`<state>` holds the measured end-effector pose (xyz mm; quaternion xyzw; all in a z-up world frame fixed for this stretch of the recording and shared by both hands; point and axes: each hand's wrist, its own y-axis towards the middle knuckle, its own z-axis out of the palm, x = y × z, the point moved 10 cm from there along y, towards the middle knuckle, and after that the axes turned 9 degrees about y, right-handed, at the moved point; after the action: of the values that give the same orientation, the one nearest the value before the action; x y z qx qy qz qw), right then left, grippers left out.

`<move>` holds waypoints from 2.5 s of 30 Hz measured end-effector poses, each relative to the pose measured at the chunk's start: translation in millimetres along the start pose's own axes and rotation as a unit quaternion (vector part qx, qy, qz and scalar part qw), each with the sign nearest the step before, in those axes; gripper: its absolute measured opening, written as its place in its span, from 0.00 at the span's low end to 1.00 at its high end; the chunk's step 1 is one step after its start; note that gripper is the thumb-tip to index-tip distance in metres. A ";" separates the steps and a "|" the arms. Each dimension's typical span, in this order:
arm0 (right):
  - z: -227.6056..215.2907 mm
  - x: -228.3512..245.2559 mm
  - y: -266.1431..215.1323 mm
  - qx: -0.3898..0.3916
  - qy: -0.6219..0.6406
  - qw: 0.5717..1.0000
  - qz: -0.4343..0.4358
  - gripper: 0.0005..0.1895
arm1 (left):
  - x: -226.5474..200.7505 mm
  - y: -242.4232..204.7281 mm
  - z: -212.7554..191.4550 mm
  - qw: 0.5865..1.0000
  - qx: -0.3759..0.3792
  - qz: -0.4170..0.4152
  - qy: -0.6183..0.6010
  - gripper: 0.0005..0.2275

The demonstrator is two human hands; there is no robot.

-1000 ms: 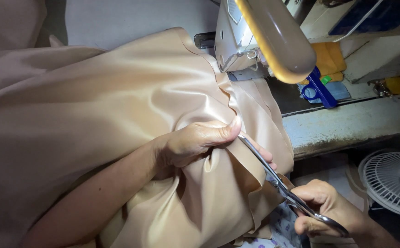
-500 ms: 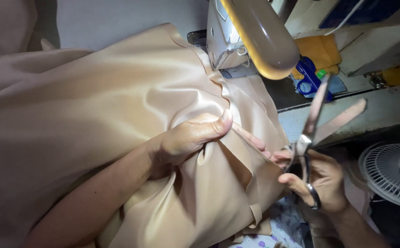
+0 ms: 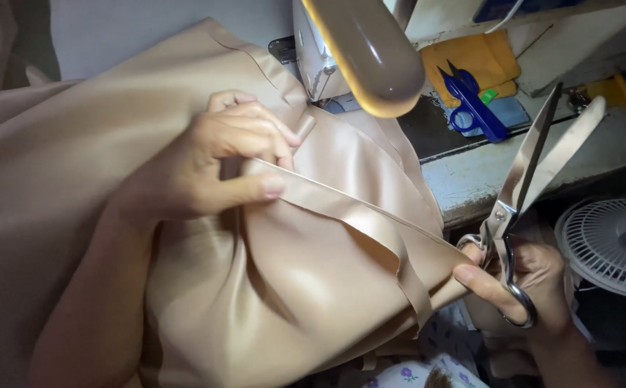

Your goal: A person is using a pair of scissors to trim the edges of a large piece of beige fabric on a sewing table.

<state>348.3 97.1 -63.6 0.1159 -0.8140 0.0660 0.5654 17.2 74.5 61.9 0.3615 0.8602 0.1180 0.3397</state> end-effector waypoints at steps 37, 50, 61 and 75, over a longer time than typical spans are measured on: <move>95.0 24.3 -20.4 0.472 0.321 0.815 0.102 0.34 | 18.8 -18.6 72.5 0.737 0.036 -0.232 -0.634 0.26; 96.7 36.8 -7.3 0.469 0.188 0.863 -0.011 0.34 | 45.3 -45.7 96.9 0.649 -0.018 -0.430 -0.628 0.21; 92.3 38.2 -9.2 0.432 0.157 0.888 -0.014 0.33 | 36.8 -39.5 96.6 0.659 -0.006 -0.417 -0.626 0.23; 115.6 48.6 -3.9 0.463 0.166 0.870 -0.012 0.34 | 28.4 -45.0 104.8 0.630 0.016 -0.386 -0.674 0.22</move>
<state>228.5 60.2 -58.9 0.3614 -0.5826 0.4470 0.5747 48.6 58.0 -50.2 -0.0190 0.4540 -0.3141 0.8336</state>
